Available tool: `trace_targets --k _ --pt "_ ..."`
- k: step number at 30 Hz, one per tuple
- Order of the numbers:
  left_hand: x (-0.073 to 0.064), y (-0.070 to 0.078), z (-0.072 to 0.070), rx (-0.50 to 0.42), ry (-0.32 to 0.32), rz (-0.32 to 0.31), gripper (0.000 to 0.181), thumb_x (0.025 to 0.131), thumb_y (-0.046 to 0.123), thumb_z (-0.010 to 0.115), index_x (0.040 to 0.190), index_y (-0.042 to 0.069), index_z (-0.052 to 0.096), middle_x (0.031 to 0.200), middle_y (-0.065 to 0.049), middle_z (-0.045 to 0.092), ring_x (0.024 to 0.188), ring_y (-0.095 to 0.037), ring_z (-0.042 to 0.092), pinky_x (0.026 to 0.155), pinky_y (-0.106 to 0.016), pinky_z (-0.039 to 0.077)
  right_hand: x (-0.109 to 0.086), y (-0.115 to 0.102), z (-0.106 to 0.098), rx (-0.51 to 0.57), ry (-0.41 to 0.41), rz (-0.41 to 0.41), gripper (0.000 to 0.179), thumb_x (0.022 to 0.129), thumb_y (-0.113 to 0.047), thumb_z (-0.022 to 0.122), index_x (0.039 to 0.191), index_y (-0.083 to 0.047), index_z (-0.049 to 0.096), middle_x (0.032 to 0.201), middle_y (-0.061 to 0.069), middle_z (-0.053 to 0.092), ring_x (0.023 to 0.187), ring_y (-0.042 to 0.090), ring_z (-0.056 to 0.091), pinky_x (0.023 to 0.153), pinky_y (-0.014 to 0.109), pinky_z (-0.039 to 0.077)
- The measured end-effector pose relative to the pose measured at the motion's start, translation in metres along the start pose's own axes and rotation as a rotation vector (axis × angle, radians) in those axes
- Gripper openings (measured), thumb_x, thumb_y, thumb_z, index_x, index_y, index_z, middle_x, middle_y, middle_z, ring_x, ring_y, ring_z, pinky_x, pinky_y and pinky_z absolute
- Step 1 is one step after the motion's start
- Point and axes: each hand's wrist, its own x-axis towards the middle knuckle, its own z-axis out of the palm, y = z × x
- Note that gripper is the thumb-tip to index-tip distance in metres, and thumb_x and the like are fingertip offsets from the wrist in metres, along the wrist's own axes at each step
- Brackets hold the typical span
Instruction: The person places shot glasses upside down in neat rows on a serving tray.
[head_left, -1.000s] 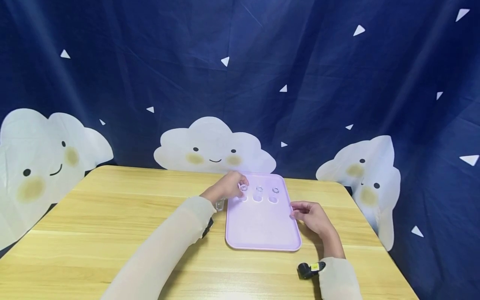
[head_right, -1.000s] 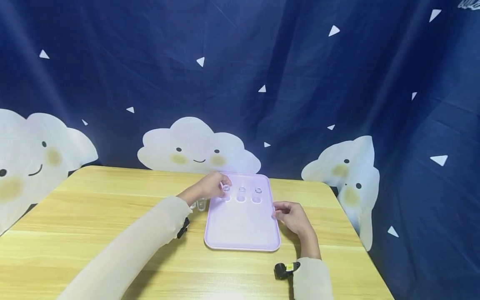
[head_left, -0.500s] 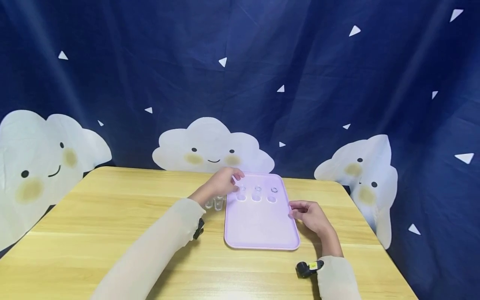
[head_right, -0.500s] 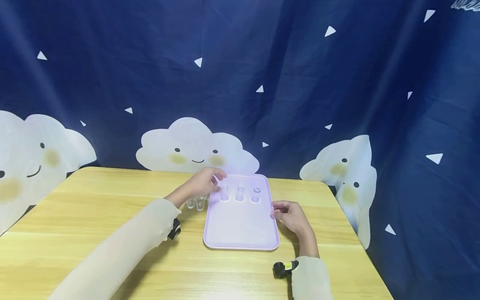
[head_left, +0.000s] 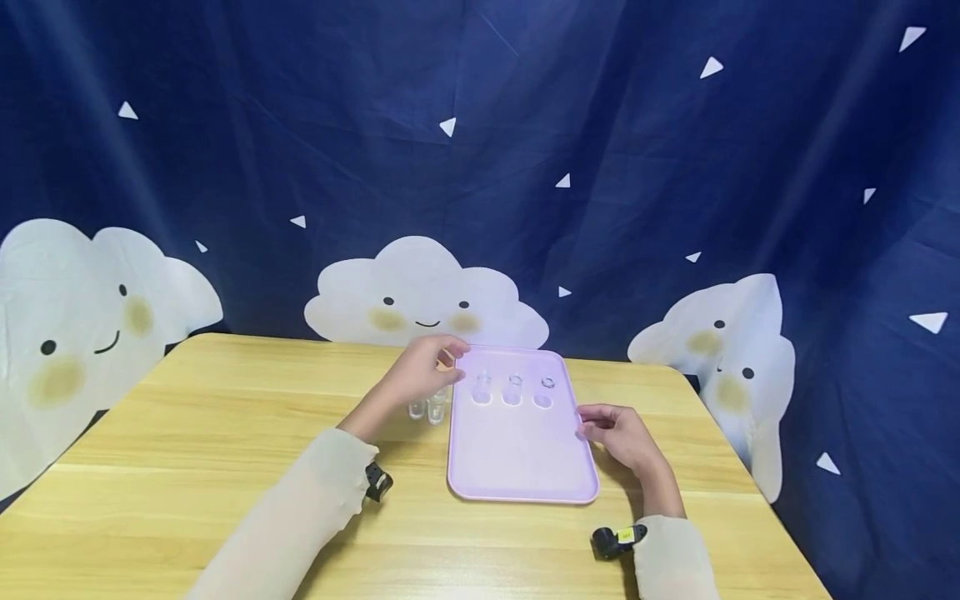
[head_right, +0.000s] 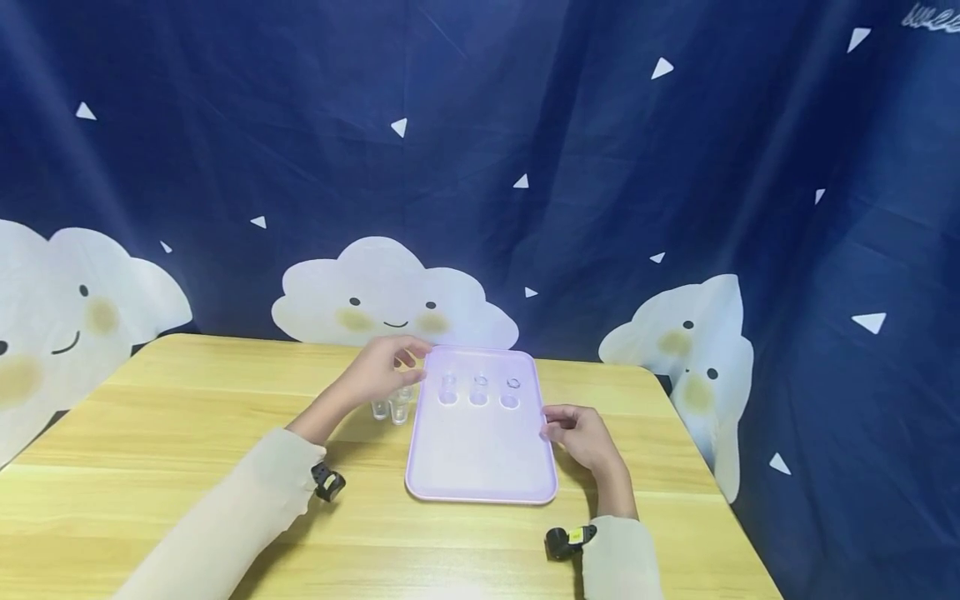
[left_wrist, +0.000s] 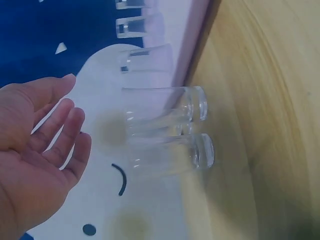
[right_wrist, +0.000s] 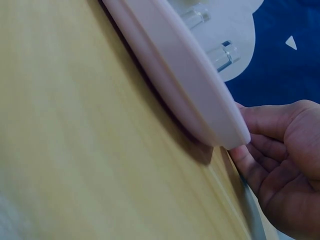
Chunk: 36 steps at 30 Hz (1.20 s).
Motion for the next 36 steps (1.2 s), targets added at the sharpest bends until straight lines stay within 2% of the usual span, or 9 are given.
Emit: trace_targets --k 3,7,14,28,36 --pt "-0.009 0.0 -0.005 -0.014 0.04 0.002 0.036 0.09 0.009 0.077 0.125 0.01 0.07 0.119 -0.011 0.071 0.101 -0.023 0.065 0.087 -0.039 0.057 0.0 0.0 0.0 -0.005 0.003 -0.003 0.032 0.092 -0.005 0.074 0.123 -0.003 0.073 0.112 0.009 0.074 0.093 0.021 0.061 0.078 0.031 0.049" --pt "-0.019 -0.001 -0.011 -0.06 0.088 -0.035 0.033 0.089 0.01 0.078 0.122 0.014 0.072 0.118 -0.011 0.071 0.101 -0.023 0.065 0.088 -0.041 0.056 -0.001 0.0 0.0 -0.005 0.001 -0.004 0.032 0.092 -0.006 0.075 0.123 -0.003 0.073 0.112 0.009 0.074 0.094 0.021 0.062 0.08 0.031 0.049" --pt "-0.031 -0.01 -0.018 -0.112 0.13 -0.092 0.032 0.089 0.012 0.079 0.12 0.012 0.072 0.114 -0.007 0.071 0.101 -0.025 0.067 0.087 -0.042 0.056 -0.001 0.001 -0.001 0.001 -0.001 0.001 0.031 0.092 -0.006 0.074 0.123 -0.003 0.073 0.112 0.009 0.074 0.096 0.02 0.063 0.082 0.029 0.05" --pt "-0.044 -0.031 -0.022 -0.146 0.101 -0.182 0.04 0.088 0.013 0.081 0.125 0.007 0.07 0.126 -0.018 0.068 0.108 -0.032 0.066 0.093 -0.045 0.055 -0.001 0.003 0.0 -0.019 -0.007 -0.017 0.032 0.093 -0.009 0.074 0.125 -0.003 0.072 0.116 0.01 0.074 0.099 0.019 0.064 0.083 0.028 0.05" --pt "-0.047 -0.039 -0.027 -0.185 0.068 -0.184 0.044 0.087 0.01 0.081 0.129 0.007 0.067 0.127 -0.019 0.066 0.11 -0.036 0.065 0.094 -0.047 0.054 0.0 0.002 0.0 -0.027 -0.006 -0.013 0.033 0.093 -0.009 0.074 0.125 -0.004 0.072 0.115 0.01 0.074 0.098 0.021 0.063 0.082 0.029 0.05"
